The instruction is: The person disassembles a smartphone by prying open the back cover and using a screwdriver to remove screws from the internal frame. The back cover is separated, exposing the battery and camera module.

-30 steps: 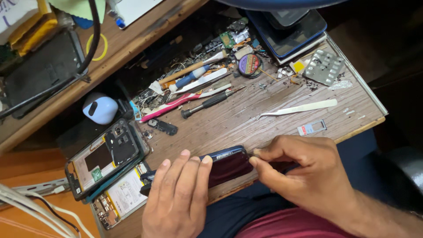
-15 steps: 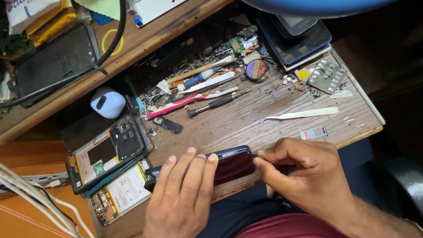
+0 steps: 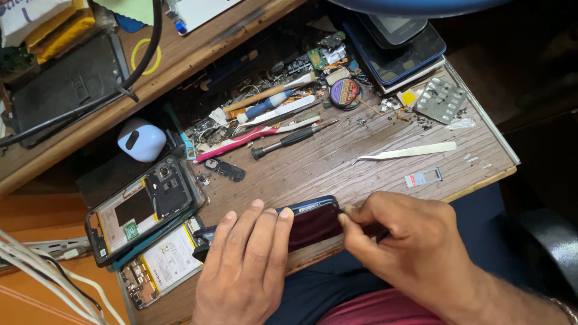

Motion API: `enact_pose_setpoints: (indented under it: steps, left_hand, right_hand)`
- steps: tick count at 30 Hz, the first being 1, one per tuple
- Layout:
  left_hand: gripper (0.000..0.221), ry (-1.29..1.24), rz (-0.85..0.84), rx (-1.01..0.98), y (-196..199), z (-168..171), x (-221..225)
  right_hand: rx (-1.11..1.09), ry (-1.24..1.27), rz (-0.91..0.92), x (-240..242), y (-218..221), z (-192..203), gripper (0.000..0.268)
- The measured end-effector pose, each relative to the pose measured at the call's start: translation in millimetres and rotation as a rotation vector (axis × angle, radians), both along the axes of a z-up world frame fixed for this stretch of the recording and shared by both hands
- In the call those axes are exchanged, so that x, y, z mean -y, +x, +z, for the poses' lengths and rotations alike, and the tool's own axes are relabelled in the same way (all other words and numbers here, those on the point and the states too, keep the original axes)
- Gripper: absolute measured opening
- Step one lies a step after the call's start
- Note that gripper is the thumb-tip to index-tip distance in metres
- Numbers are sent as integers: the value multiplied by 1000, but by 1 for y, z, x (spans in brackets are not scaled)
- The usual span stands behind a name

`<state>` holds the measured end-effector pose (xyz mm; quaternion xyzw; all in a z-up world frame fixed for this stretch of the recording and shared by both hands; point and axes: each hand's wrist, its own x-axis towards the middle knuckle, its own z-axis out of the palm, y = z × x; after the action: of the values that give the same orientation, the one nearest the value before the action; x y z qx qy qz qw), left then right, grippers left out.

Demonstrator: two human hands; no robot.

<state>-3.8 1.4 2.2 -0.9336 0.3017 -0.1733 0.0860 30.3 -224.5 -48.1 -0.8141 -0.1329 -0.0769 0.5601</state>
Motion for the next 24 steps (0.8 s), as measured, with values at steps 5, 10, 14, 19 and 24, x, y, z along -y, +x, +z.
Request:
enact_pose_setpoints:
  steps: [5, 10, 14, 19, 24]
  left_hand:
    - [38, 25, -4, -3, 0, 0, -1]
    - [37, 29, 0, 4, 0, 1, 1]
    - [36, 43, 1, 6, -1, 1, 1]
    - [37, 16, 8, -4, -1, 2, 3]
    - [36, 19, 20, -16, -1, 3, 5]
  right_hand:
    - [-502, 304, 162, 9, 12, -8, 18]
    - [-711, 386, 301, 19, 30, -11, 15]
    - [-691, 329, 366, 21, 40, -12, 13]
    - [-688, 297, 438, 25, 52, -15, 9]
    - [-713, 506, 480, 22, 39, -8, 17]
